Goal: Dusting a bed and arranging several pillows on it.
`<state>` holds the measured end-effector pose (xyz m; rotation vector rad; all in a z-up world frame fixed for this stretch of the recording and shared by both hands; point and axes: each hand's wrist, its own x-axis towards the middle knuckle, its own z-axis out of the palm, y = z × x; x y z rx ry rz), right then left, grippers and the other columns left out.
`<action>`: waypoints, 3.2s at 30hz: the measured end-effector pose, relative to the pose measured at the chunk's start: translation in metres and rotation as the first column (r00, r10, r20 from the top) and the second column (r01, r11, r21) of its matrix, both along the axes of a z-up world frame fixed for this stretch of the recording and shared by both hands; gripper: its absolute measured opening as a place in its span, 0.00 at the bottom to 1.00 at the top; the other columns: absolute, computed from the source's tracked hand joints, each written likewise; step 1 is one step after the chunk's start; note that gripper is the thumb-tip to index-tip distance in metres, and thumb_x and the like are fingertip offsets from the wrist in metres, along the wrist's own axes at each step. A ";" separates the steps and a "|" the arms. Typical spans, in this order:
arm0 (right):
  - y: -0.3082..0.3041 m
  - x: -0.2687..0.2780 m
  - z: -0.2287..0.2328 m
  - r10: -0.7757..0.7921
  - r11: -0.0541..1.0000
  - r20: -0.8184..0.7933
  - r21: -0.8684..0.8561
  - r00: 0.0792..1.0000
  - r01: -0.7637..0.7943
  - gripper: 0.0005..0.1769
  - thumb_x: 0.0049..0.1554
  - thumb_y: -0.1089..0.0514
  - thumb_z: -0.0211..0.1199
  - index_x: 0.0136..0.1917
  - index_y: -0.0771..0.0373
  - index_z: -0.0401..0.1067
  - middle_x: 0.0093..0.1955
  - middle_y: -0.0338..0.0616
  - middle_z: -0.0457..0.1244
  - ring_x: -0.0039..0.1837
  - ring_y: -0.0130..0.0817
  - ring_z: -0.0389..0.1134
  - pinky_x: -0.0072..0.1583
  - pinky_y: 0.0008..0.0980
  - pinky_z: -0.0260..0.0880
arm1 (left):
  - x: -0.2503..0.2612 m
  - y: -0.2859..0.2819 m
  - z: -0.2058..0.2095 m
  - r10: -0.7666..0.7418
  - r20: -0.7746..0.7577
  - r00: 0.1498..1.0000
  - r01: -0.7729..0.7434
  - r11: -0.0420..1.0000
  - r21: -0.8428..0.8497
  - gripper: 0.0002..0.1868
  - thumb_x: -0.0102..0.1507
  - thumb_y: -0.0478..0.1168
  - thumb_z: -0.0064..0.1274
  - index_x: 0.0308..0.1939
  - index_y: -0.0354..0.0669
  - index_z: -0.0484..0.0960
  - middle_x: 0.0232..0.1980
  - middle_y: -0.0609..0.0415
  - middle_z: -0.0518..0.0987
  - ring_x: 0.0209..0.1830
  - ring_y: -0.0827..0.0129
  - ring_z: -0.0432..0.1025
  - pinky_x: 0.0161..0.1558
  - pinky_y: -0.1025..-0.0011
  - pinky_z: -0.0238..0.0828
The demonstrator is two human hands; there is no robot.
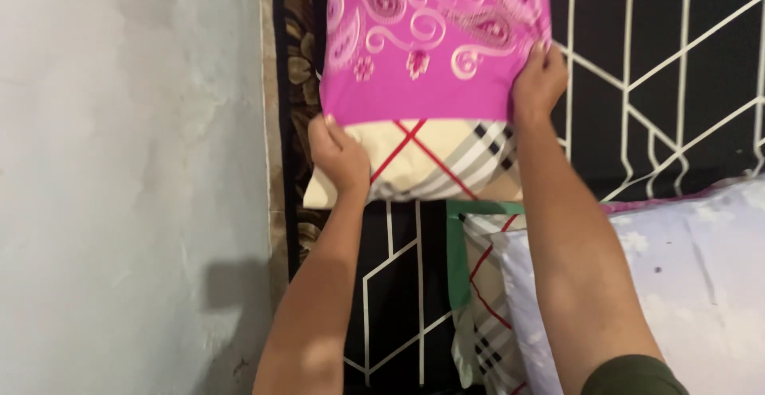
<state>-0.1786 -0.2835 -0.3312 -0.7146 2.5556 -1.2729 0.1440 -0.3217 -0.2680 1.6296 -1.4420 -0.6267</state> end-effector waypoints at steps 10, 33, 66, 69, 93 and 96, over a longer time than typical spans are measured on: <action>0.010 0.065 0.017 -0.020 0.857 0.269 0.501 0.963 -0.122 0.39 0.63 0.38 0.59 0.82 0.43 0.52 0.80 0.69 0.40 0.77 0.69 0.44 0.72 0.51 0.50 | -0.004 -0.004 -0.070 -0.239 0.183 0.954 0.145 0.898 0.416 0.25 0.72 0.43 0.39 0.73 0.45 0.68 0.77 0.39 0.62 0.76 0.47 0.59 0.70 0.49 0.54; 0.244 -0.004 0.126 0.009 0.970 0.387 0.221 0.922 -0.102 0.34 0.59 0.49 0.65 0.74 0.62 0.66 0.74 0.54 0.62 0.74 0.50 0.63 0.71 0.39 0.60 | -0.124 0.190 0.036 -0.771 0.104 0.628 0.602 0.566 0.563 0.33 0.70 0.57 0.43 0.75 0.44 0.65 0.79 0.41 0.60 0.77 0.43 0.56 0.74 0.46 0.50; 0.570 0.001 0.129 -0.739 0.627 0.457 0.196 0.495 0.754 0.66 0.51 0.50 0.76 0.83 0.64 0.31 0.84 0.64 0.32 0.83 0.54 0.39 0.78 0.45 0.44 | -0.295 0.304 0.062 -0.927 0.315 0.206 0.372 0.371 0.851 0.44 0.66 0.64 0.45 0.79 0.43 0.54 0.77 0.46 0.60 0.78 0.53 0.49 0.72 0.33 0.27; 0.567 0.020 0.157 -0.654 0.498 0.721 0.183 0.228 0.848 0.56 0.51 0.54 0.72 0.82 0.60 0.43 0.82 0.54 0.49 0.78 0.47 0.53 0.74 0.43 0.55 | -0.291 0.309 0.071 -0.918 0.390 0.072 0.404 0.384 0.830 0.39 0.66 0.65 0.48 0.70 0.39 0.68 0.69 0.44 0.71 0.72 0.51 0.59 0.69 0.38 0.42; 0.758 -0.070 0.354 -0.760 0.493 0.487 -0.001 0.431 0.870 0.24 0.54 0.62 0.68 0.63 0.70 0.72 0.57 0.52 0.70 0.57 0.42 0.70 0.59 0.39 0.69 | -0.292 0.480 0.294 -0.941 0.090 0.327 0.886 0.339 0.316 0.17 0.63 0.47 0.55 0.36 0.32 0.79 0.38 0.34 0.79 0.42 0.37 0.72 0.45 0.47 0.67; 0.798 -0.095 0.373 -0.762 0.426 0.505 -0.079 0.405 0.901 0.25 0.53 0.62 0.68 0.64 0.69 0.70 0.58 0.51 0.69 0.58 0.41 0.70 0.60 0.38 0.69 | -0.331 0.516 0.326 -0.955 0.067 0.289 0.895 0.294 0.337 0.18 0.64 0.47 0.55 0.35 0.32 0.79 0.39 0.35 0.79 0.43 0.38 0.73 0.46 0.47 0.66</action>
